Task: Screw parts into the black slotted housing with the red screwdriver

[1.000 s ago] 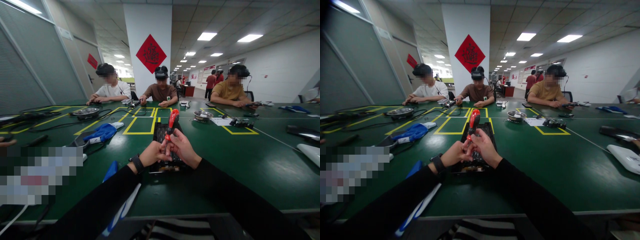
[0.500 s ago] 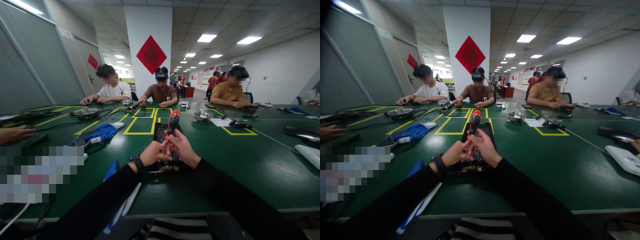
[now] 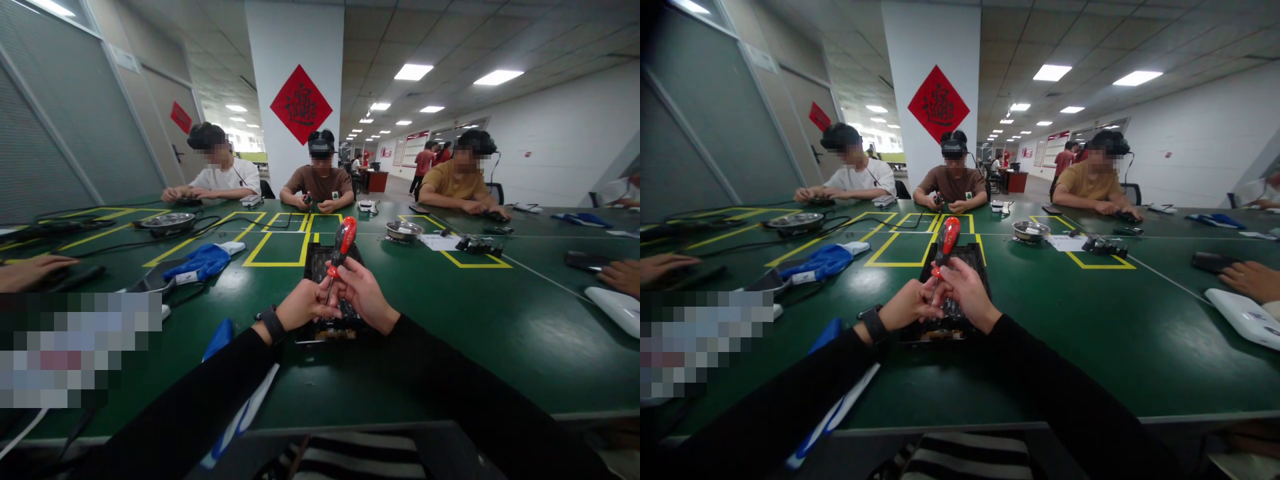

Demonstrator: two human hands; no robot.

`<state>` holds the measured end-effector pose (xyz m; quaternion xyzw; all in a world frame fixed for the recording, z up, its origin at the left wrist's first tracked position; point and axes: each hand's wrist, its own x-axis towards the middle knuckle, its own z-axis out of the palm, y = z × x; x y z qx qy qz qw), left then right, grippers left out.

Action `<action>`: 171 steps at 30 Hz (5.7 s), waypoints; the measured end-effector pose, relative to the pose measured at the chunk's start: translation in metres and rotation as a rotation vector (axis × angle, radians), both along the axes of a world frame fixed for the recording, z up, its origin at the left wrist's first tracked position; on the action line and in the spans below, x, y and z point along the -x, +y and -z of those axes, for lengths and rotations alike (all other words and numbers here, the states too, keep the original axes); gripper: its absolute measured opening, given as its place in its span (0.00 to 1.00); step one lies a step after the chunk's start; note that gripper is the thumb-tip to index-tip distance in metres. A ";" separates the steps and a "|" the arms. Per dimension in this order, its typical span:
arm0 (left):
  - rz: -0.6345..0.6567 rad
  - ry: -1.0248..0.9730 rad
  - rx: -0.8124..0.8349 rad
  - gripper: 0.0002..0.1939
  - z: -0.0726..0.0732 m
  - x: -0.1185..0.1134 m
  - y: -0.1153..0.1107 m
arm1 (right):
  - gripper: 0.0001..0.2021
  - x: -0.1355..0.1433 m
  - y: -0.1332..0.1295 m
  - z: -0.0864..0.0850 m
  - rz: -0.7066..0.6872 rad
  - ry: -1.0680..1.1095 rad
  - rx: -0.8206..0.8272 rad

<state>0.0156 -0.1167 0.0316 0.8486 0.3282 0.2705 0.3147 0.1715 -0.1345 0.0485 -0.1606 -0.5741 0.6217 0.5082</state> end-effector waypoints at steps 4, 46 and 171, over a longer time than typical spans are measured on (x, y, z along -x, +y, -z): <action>-0.007 -0.003 0.030 0.20 -0.001 -0.001 -0.001 | 0.12 0.001 0.002 0.004 0.008 -0.009 -0.041; 0.006 0.001 0.021 0.20 0.000 0.000 0.000 | 0.17 0.000 0.004 0.005 0.028 -0.007 -0.041; -0.697 -0.426 0.065 0.14 0.029 0.013 0.036 | 0.21 -0.090 0.072 0.037 0.973 -1.435 -0.140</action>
